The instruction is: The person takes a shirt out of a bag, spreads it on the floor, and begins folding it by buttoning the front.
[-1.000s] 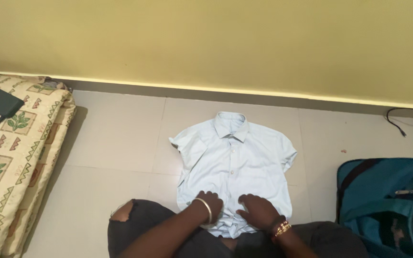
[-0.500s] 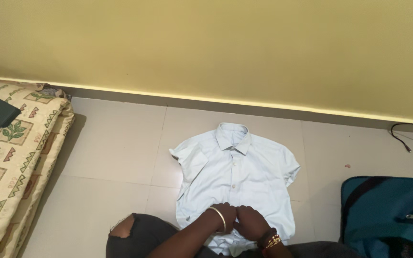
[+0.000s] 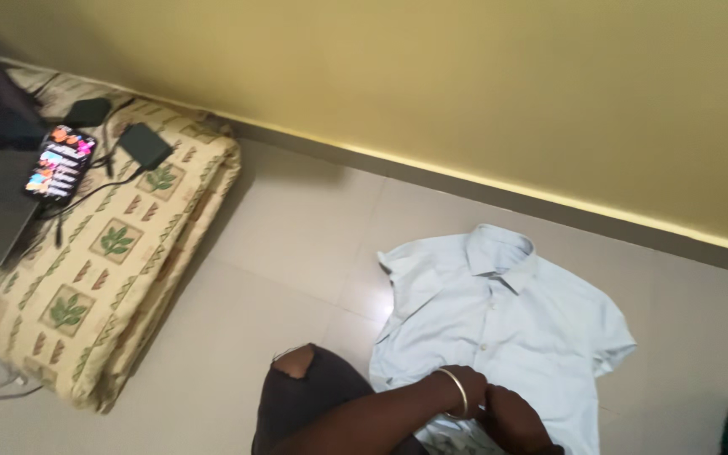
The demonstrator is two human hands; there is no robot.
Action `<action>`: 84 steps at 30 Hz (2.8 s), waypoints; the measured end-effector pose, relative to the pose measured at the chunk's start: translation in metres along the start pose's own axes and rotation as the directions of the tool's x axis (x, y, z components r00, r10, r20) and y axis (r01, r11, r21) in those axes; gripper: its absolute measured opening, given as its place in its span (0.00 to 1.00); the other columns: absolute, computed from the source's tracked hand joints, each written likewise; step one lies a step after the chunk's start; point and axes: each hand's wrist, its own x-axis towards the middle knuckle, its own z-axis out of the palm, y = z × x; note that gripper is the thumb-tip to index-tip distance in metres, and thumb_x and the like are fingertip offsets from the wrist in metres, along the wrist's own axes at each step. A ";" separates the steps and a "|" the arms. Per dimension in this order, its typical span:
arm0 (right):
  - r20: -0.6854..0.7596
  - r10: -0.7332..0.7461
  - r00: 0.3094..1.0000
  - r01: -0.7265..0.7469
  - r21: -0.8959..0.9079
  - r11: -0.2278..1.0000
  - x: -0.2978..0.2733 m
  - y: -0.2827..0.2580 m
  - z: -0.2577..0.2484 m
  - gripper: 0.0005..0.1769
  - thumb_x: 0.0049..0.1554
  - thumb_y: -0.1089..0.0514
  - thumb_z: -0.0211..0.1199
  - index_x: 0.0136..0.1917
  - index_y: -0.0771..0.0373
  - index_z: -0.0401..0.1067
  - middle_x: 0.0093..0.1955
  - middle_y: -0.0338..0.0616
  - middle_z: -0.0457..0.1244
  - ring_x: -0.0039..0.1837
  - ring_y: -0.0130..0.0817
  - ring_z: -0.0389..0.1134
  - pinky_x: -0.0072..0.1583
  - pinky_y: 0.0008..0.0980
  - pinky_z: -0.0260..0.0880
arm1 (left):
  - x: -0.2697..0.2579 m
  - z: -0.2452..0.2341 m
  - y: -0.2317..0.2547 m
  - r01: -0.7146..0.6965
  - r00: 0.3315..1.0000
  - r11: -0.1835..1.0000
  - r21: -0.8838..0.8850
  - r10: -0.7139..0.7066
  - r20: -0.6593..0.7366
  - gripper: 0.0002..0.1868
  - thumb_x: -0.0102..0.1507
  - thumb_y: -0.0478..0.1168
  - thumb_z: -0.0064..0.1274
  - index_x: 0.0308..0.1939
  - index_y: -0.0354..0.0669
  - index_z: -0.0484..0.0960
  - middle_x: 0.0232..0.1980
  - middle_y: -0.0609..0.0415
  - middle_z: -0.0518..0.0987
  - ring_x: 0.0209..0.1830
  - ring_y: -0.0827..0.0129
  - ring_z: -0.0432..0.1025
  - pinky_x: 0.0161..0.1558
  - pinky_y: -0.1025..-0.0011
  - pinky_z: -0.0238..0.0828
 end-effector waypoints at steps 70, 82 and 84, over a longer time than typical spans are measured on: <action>-0.149 0.256 0.955 -0.222 0.214 0.951 0.009 -0.023 -0.118 0.25 0.51 0.39 0.72 0.46 0.64 0.79 0.44 0.52 0.72 0.47 0.44 0.72 0.51 0.40 0.72 | 0.017 -0.056 0.007 0.293 0.889 0.956 0.006 -0.270 -0.369 0.39 0.56 0.42 0.63 0.68 0.38 0.62 0.65 0.37 0.72 0.65 0.45 0.69 0.57 0.50 0.72; -0.722 0.479 0.499 -0.288 0.384 0.877 0.029 0.152 -0.146 0.35 0.43 0.69 0.71 0.64 0.70 0.69 0.59 0.56 0.66 0.56 0.45 0.68 0.56 0.38 0.69 | -0.002 -0.081 0.021 0.434 0.897 0.899 -0.048 -0.437 -0.067 0.57 0.59 0.51 0.63 0.81 0.44 0.40 0.83 0.30 0.29 0.83 0.34 0.27 0.68 0.25 0.48; -0.602 0.552 0.577 -0.280 0.489 0.826 0.034 0.164 -0.144 0.37 0.41 0.68 0.74 0.64 0.71 0.69 0.56 0.55 0.67 0.53 0.41 0.67 0.54 0.36 0.68 | -0.003 -0.079 0.021 0.429 0.901 0.903 -0.040 -0.430 -0.059 0.57 0.59 0.50 0.63 0.81 0.43 0.39 0.83 0.29 0.28 0.83 0.33 0.26 0.67 0.24 0.47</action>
